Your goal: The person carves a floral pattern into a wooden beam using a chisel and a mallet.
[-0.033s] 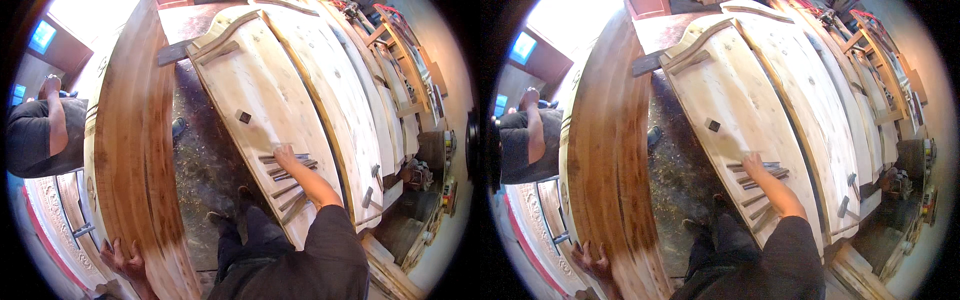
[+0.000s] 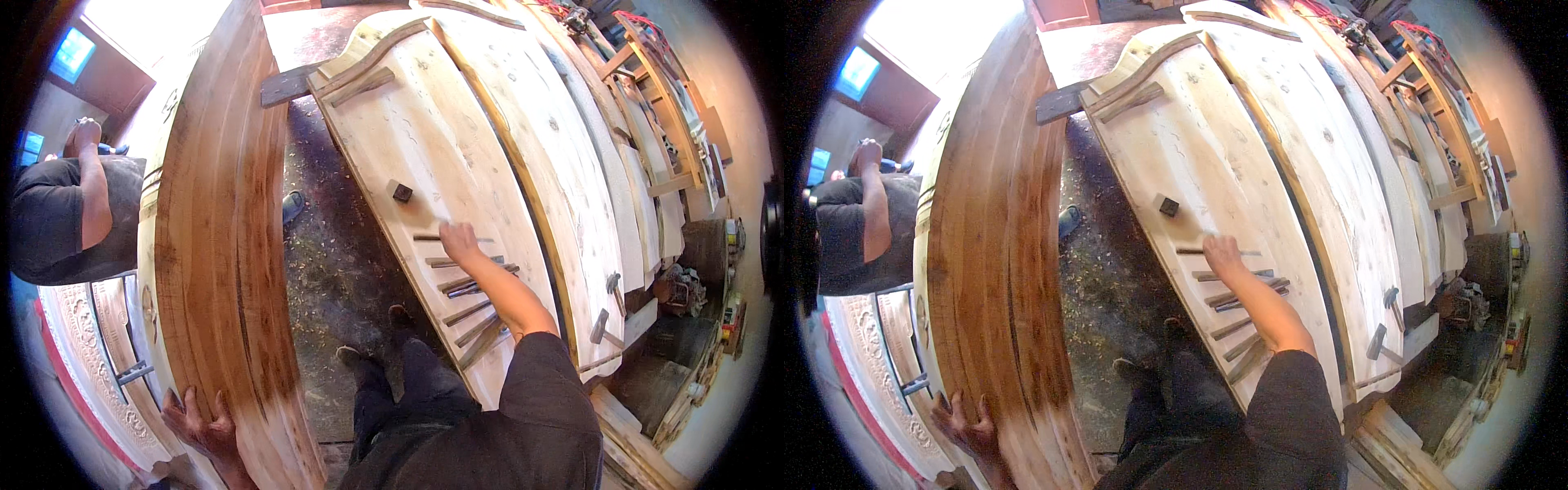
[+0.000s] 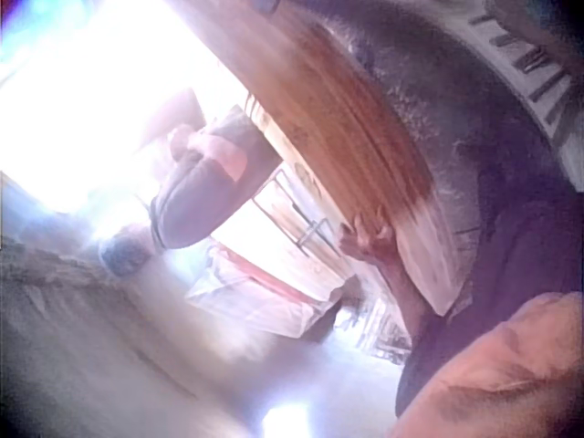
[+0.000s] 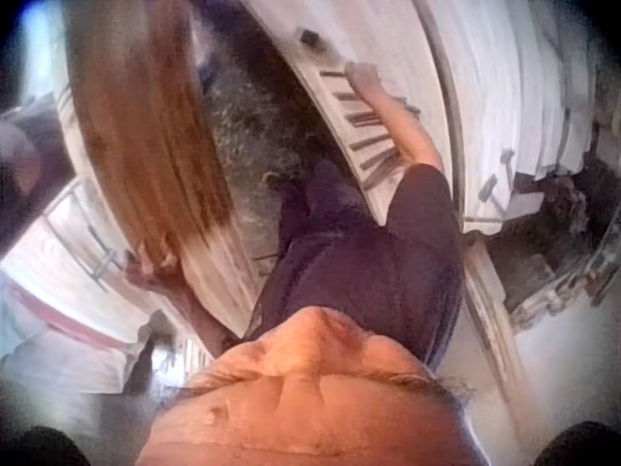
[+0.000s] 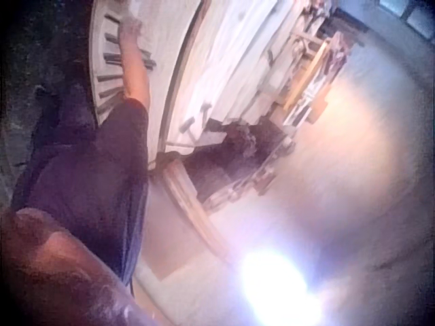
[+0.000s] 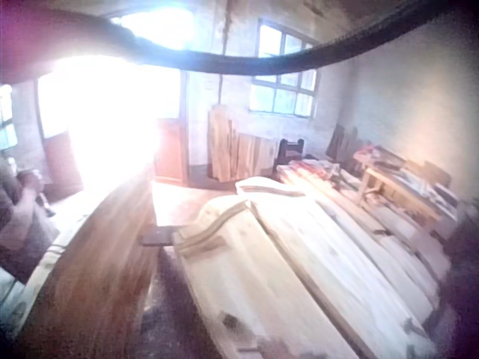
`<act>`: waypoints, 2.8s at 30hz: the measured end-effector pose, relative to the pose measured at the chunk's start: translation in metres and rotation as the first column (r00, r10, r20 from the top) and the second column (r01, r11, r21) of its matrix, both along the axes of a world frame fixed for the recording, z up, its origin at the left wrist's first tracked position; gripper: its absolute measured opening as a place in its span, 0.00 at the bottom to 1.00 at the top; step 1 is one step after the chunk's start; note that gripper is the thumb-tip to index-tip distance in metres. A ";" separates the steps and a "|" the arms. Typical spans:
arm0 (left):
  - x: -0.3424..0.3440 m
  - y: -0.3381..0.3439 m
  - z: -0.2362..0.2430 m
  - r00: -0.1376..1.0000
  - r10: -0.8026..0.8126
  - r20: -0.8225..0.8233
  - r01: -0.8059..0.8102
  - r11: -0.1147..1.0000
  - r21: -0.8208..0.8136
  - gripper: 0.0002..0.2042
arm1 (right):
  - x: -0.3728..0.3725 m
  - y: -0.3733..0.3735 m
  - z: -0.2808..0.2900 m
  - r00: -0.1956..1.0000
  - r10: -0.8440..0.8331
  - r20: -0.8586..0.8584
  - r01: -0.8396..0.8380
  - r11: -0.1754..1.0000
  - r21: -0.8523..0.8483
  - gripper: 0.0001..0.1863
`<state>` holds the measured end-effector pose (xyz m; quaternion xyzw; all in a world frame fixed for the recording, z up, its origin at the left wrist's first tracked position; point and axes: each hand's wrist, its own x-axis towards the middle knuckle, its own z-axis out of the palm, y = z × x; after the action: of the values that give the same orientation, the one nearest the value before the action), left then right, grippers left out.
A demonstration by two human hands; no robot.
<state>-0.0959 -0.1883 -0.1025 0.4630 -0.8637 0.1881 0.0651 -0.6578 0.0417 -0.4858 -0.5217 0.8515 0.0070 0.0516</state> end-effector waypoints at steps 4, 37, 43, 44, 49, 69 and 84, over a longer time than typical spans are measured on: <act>-0.010 -0.003 0.001 1.000 -0.004 -0.002 0.004 1.000 0.013 0.25 | -0.029 -0.089 -0.007 0.993 -0.121 0.002 0.121 0.992 -0.031 0.20; -0.016 -0.004 0.012 0.998 -0.013 -0.067 0.015 0.999 0.031 0.26 | 0.066 0.032 0.075 0.277 -0.189 0.942 0.932 0.293 -0.215 0.13; -0.013 -0.001 0.009 0.997 0.007 -0.079 -0.004 0.999 0.041 0.26 | 0.071 0.013 0.072 0.209 -0.217 0.954 0.947 0.288 -0.142 0.14; -0.014 -0.001 0.009 0.996 0.009 -0.085 -0.006 0.999 0.037 0.26 | 0.071 0.012 0.064 0.228 -0.237 0.944 0.940 0.306 -0.150 0.14; -0.019 -0.002 0.013 0.997 -0.033 -0.073 0.034 0.999 0.011 0.25 | 0.071 0.022 0.006 0.286 -0.335 0.898 0.922 0.351 -0.163 0.17; 0.050 0.131 0.070 0.743 -0.396 -0.540 0.589 0.770 0.245 0.21 | 0.365 -0.018 0.399 0.013 0.526 0.850 -0.076 0.849 -0.524 0.12; 0.171 0.130 0.074 0.700 -0.396 -0.595 0.605 0.771 0.199 0.26 | 0.424 -0.036 0.492 0.081 0.452 0.888 -0.235 0.875 -0.424 0.23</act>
<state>0.0754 -0.0586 -0.0283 0.2410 -0.9258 -0.1408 0.2548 -0.2340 0.0055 0.0062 -0.5902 0.4666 -0.3871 0.5329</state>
